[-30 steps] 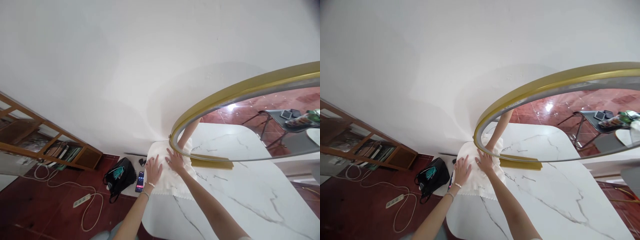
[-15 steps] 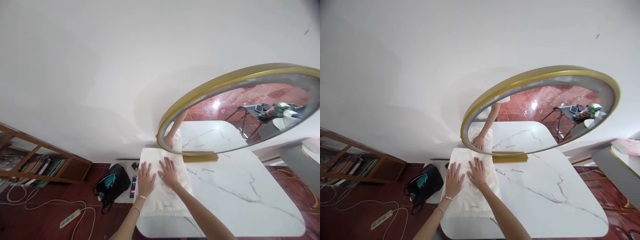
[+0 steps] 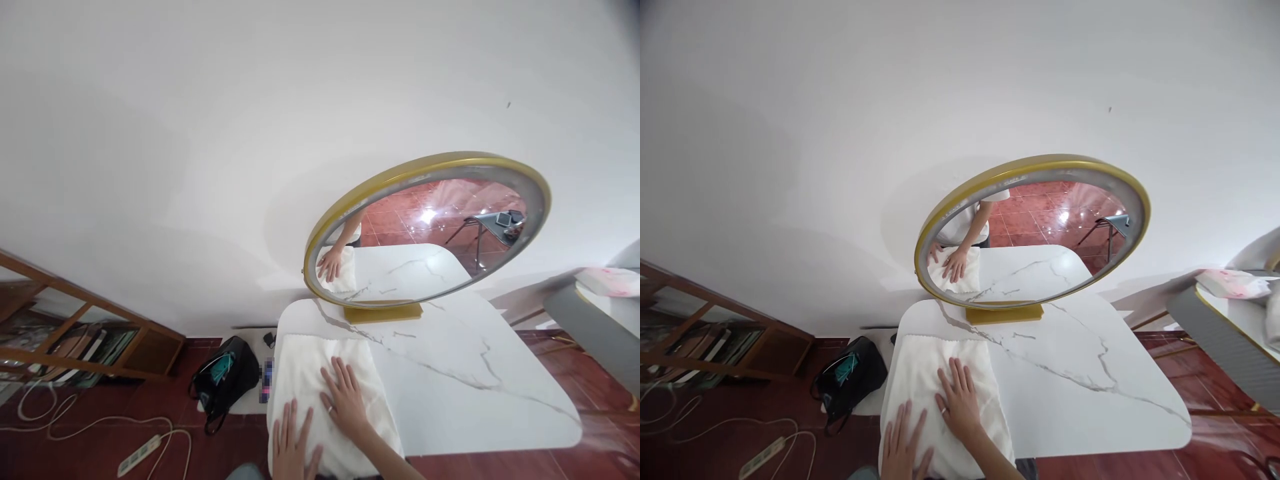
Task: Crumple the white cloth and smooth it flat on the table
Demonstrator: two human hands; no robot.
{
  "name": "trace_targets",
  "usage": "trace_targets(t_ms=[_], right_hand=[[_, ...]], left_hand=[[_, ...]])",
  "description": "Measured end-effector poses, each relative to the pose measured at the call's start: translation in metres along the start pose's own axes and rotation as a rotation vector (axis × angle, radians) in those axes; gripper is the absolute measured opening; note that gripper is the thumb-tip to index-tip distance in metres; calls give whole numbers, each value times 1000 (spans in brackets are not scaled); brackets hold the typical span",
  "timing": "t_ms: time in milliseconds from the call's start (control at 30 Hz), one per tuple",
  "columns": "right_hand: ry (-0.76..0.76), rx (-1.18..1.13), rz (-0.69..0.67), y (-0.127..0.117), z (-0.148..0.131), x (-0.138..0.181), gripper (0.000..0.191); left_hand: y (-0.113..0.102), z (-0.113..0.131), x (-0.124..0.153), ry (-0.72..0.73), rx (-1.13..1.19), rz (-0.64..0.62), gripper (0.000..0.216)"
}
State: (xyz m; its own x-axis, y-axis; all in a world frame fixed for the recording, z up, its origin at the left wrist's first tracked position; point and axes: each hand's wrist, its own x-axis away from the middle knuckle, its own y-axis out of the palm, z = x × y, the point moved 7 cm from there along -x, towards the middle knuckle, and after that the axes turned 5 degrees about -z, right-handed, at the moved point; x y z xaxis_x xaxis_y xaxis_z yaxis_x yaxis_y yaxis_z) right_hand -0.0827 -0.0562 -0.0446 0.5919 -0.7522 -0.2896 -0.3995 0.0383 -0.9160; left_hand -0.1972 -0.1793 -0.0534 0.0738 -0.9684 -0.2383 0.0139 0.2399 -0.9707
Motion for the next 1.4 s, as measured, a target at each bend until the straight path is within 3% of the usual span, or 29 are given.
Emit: trace_targets(t_ms=[300,533,667,933,1167,1400], right_hand=[[-39,-9,-16,14,22,-59,45],[49,-4,-62,20,49,-106,45],[106,1,-68,21,57,-114,45],[96,0,-35,14,52,-98,44],[85,-21,16,2,44,-60,42],[121,-59,66,-8,46,-25,38]], left_hand=[[-6,-11,-65,42,-78,-2,60],[3,-18,-124,26,10,-45,53],[8,-21,-138,8,43,-59,53],[5,-12,-122,-13,64,-47,53],[0,9,-87,-20,49,-24,54],[1,26,-69,9,17,-30,54]])
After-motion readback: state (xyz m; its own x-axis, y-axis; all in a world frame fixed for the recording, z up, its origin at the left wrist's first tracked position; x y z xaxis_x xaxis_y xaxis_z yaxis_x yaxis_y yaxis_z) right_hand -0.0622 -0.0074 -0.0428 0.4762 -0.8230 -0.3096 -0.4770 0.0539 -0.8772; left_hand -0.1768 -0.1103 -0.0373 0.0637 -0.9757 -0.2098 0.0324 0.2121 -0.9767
